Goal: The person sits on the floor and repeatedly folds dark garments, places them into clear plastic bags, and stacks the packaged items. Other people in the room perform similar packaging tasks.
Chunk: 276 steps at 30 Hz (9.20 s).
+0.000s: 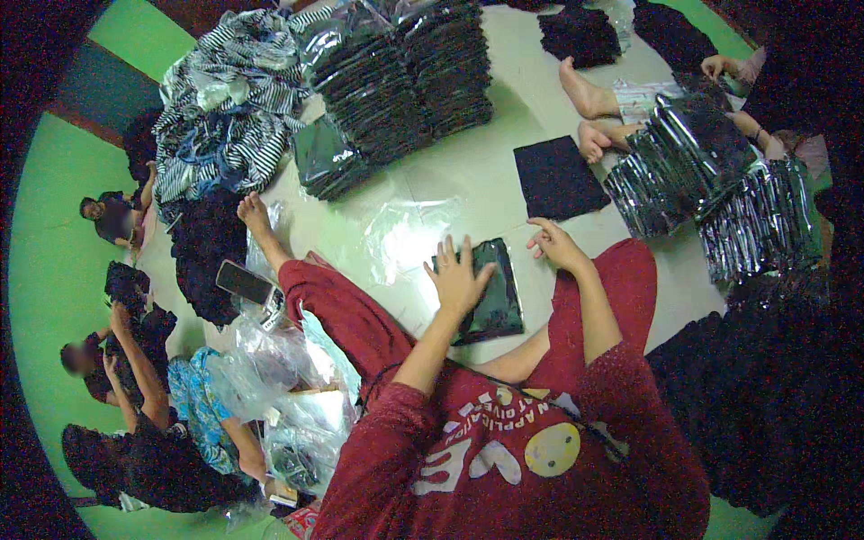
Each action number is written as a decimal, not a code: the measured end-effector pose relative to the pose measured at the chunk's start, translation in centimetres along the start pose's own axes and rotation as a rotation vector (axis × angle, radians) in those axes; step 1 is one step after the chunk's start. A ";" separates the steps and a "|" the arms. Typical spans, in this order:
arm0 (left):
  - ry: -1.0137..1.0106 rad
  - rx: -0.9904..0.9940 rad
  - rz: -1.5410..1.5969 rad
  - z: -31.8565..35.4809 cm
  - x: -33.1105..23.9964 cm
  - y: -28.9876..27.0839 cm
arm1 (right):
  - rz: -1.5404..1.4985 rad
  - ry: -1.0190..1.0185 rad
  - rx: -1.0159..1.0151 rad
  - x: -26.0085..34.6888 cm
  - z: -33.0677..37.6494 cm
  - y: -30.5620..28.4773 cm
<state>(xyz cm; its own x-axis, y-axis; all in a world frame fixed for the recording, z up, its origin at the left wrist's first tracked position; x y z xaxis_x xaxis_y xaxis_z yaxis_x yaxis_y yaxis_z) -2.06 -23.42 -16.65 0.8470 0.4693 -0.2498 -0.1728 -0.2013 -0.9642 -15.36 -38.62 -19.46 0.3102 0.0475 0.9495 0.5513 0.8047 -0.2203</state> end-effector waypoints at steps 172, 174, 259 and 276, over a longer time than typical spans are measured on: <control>0.593 0.161 0.091 7.3 -5.4 1.1 | 0.545 0.144 -0.015 -4.5 -1.1 1.2; 0.593 0.157 0.092 7.0 -5.1 0.9 | 0.500 0.139 -0.019 -4.7 -1.1 1.2; 0.620 0.129 0.195 5.9 -5.1 1.3 | 0.184 -0.090 0.019 2.0 1.2 1.6; 0.007 -0.082 0.062 4.3 3.6 0.4 | 0.769 -0.041 0.252 -3.0 1.5 11.6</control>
<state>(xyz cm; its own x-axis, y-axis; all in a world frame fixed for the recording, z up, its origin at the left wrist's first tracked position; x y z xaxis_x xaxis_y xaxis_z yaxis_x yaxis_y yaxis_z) -1.22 -18.10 -18.32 0.8396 0.4473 -0.3083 -0.1838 -0.3001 -0.9360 -11.08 -28.56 -24.49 0.5002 0.6593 0.5614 0.0031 0.6469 -0.7625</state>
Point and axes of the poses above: each hand's wrist, its own z-axis away from the middle knuckle, its own y-axis out of the palm, x = y × z, the point moved 8 cm from there along -z, towards the middle knuckle, and after that the axes turned 3 degrees about y, right-handed, at the moved point
